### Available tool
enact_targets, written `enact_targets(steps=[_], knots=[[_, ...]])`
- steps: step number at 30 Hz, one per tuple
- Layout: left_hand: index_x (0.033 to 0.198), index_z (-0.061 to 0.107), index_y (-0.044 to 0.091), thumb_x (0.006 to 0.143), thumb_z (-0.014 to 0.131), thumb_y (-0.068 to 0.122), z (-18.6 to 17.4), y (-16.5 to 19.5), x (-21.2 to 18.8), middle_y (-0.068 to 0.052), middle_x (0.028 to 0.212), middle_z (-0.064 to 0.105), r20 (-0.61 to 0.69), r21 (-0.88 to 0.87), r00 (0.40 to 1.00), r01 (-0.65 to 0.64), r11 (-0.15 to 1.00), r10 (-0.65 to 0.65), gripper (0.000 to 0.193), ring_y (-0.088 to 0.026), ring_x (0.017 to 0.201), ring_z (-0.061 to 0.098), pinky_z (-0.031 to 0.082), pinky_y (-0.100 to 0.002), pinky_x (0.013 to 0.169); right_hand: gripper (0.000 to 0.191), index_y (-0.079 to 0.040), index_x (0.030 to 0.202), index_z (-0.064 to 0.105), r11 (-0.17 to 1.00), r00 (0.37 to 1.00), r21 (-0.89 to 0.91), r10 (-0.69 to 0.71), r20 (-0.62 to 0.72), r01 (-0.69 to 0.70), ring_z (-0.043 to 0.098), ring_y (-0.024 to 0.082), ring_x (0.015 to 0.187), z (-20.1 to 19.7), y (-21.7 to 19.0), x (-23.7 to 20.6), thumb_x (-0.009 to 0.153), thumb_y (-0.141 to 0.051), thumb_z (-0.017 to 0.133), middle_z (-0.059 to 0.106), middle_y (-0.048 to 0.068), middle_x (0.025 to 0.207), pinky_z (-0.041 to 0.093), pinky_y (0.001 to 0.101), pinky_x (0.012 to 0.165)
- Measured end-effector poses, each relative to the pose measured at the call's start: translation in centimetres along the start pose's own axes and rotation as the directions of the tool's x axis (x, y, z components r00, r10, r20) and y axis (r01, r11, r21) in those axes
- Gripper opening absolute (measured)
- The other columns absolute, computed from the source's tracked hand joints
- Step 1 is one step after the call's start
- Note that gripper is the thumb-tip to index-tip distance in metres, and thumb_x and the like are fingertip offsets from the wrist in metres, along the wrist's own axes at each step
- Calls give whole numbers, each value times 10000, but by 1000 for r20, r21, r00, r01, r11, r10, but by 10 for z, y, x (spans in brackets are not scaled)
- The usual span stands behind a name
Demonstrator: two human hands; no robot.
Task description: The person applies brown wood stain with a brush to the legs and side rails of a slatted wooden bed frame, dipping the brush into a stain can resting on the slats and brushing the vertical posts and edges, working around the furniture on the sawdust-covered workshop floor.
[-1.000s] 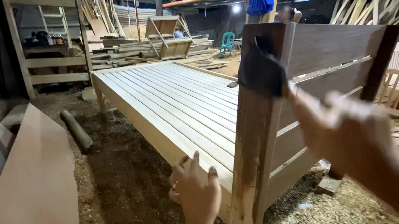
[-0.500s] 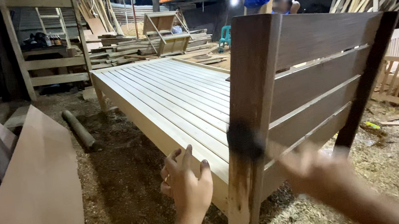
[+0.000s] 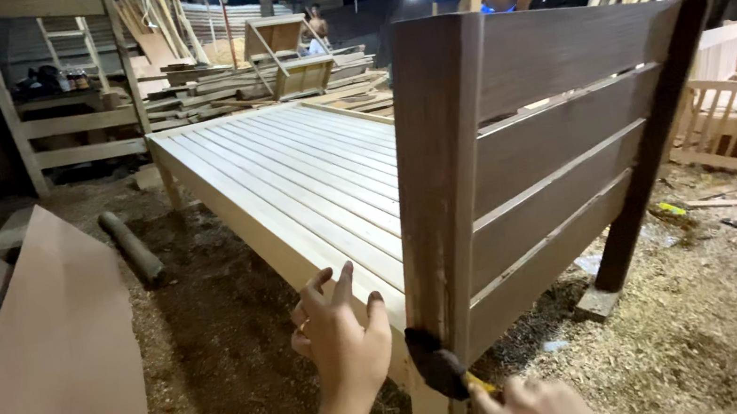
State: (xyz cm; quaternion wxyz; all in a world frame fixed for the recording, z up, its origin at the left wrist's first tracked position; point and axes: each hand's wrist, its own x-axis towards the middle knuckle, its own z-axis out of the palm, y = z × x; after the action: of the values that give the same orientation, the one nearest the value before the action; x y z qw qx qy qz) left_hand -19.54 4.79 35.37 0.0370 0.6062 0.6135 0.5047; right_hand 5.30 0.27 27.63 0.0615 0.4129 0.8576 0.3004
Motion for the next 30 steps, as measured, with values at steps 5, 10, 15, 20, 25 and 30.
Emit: enact_targets(steps=[5, 10, 15, 20, 25, 30], knots=[[1354, 645, 131, 828, 715, 269, 4, -9, 1, -143, 1363, 479, -20, -56, 998, -67, 996, 66, 548, -323, 1300, 406, 276, -586, 1076, 621, -135, 1610, 291, 859, 888, -449, 15, -460, -247, 366, 31, 321, -76, 86, 5, 1008, -188, 432, 482, -68, 516, 319, 185, 165], [1248, 669, 41, 838, 697, 216, 28, 18, -8, -193, 1326, 559, -158, -87, 971, -195, 977, 180, 447, -320, 1166, 540, 428, -489, 1029, 236, -74, 952, 732, 956, 564, 41, 205, -800, -290, 514, 82, 417, -207, 175, 22, 1063, -236, 602, 644, 58, 639, 366, 253, 351], [1308, 644, 63, 950, 574, 152, 49, 81, -30, -173, 1370, 541, 10, -413, 970, -217, 884, 243, 375, -301, 1021, 652, 599, -424, 836, 123, 8, 1163, 753, 974, 387, 104, 176, -905, -201, 731, 136, 847, -230, 197, 9, 1143, -39, 640, 759, 124, 1016, 570, 240, 718], [1295, 633, 18, 966, 544, 67, 38, 190, -11, -201, 1348, 553, 81, -532, 886, -349, 771, 457, 345, -283, 1038, 682, 608, -359, 839, 149, -4, 1132, 765, 817, 289, 480, 566, -772, -319, 722, 186, 758, -233, 247, -14, 1014, -95, 769, 749, 143, 891, 512, 290, 627], [1198, 665, -62, 876, 627, 8, 31, 306, 47, -246, 1250, 588, -15, -492, 844, -472, 731, 535, 331, -361, 1086, 643, 592, -388, 902, 203, -31, 1190, 769, 654, 253, 604, 746, -616, -455, 707, 156, 790, -263, 318, -73, 998, -97, 754, 753, 147, 964, 511, 265, 676], [1124, 695, -60, 820, 654, 12, 38, 375, 78, -240, 1154, 614, 66, -506, 846, -429, 749, 529, 315, -405, 1062, 621, 528, -455, 905, 184, -40, 1244, 756, 354, 99, 802, 931, -352, -481, 660, 67, 804, -300, 376, -150, 1114, -169, 741, 748, 80, 889, 485, 220, 709]])
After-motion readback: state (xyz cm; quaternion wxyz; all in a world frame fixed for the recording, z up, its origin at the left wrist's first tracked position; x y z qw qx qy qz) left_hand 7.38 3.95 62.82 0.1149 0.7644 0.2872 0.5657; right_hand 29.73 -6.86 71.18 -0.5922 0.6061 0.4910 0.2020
